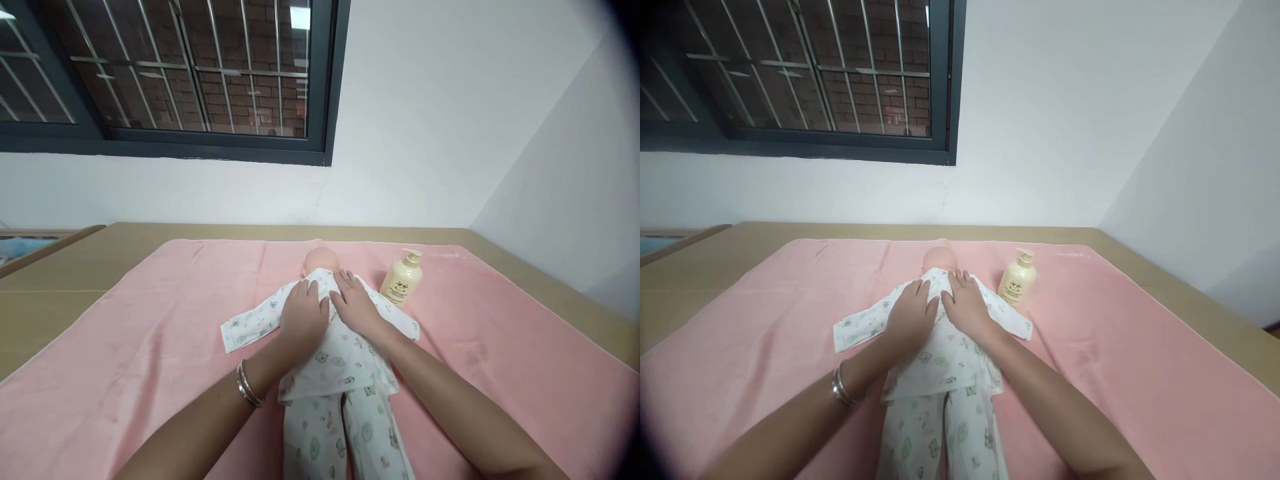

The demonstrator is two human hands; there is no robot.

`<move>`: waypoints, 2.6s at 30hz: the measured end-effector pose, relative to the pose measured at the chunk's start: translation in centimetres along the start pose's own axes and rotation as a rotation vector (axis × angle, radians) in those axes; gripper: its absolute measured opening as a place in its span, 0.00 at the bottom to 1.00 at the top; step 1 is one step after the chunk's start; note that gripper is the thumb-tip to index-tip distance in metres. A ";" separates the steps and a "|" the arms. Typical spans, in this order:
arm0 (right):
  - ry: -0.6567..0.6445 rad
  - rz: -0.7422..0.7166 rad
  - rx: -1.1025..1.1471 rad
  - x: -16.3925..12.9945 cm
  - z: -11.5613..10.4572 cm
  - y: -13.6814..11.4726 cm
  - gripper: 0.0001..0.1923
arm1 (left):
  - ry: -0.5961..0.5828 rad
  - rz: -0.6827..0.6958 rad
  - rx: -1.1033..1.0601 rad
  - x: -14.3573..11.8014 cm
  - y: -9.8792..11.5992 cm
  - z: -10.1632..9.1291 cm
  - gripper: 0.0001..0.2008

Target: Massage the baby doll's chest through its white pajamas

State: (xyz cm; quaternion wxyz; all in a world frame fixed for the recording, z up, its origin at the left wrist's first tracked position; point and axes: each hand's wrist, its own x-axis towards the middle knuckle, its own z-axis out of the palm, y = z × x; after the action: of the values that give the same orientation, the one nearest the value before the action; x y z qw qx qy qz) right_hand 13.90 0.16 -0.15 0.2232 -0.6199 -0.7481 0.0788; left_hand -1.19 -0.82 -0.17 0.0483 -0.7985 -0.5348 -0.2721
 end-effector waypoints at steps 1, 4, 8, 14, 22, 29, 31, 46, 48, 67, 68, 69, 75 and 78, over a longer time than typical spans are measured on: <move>0.009 -0.015 -0.018 -0.3 -0.1 -0.3 0.28 | -0.014 -0.015 -0.033 0.5 -0.5 0.2 0.19; 0.043 -0.055 -0.086 -2.0 -0.3 -1.8 0.26 | -0.085 -0.045 -0.128 1.6 -1.9 1.0 0.21; 0.064 -0.086 -0.178 -4.1 -0.5 -3.3 0.26 | -0.085 -0.076 -0.191 1.9 -2.6 2.0 0.23; 0.041 -0.040 -0.079 -2.2 -0.8 -1.7 0.27 | 0.023 -0.052 -0.172 1.0 -1.9 2.9 0.21; 0.092 -0.049 -0.030 -0.6 0.4 0.2 0.26 | 0.095 -0.090 -0.212 0.5 -1.5 2.9 0.20; 0.121 -0.055 -0.113 -1.3 0.1 -0.5 0.26 | 0.098 -0.111 -0.235 0.6 -1.4 2.6 0.19; 0.137 -0.052 -0.177 -1.5 0.0 -0.8 0.27 | 0.095 -0.132 -0.230 0.6 -1.3 2.6 0.21; 0.054 -0.076 -0.091 -0.9 -0.1 -0.8 0.24 | -0.028 0.034 0.055 0.3 -0.1 0.3 0.16; 0.036 -0.096 -0.072 -0.3 -0.3 -0.4 0.22 | -0.081 0.071 0.142 -0.5 0.8 -0.3 0.15; 0.119 -0.163 -0.129 -4.3 0.2 -3.5 0.24 | 0.031 -0.066 -0.167 1.0 -2.4 2.5 0.21; 0.121 -0.148 -0.091 -3.6 0.1 -2.9 0.24 | 0.052 -0.070 -0.195 0.8 -2.3 2.7 0.21; 0.117 -0.131 -0.053 -2.9 0.1 -2.3 0.25 | 0.071 -0.070 -0.226 0.7 -2.3 2.9 0.21; 0.087 -0.089 0.066 -0.5 0.7 0.3 0.27 | 0.176 -0.108 -0.393 0.0 -2.4 3.5 0.18; 0.112 -0.088 0.115 -0.9 0.6 0.3 0.26 | 0.206 -0.132 -0.457 -0.3 -2.5 3.5 0.17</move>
State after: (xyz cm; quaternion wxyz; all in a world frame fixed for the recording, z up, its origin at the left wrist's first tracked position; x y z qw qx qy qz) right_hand 14.08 -0.57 -1.01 0.3033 -0.5759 -0.7553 0.0769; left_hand -2.10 1.28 -3.82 -0.0973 -0.7200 -0.5028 -0.4683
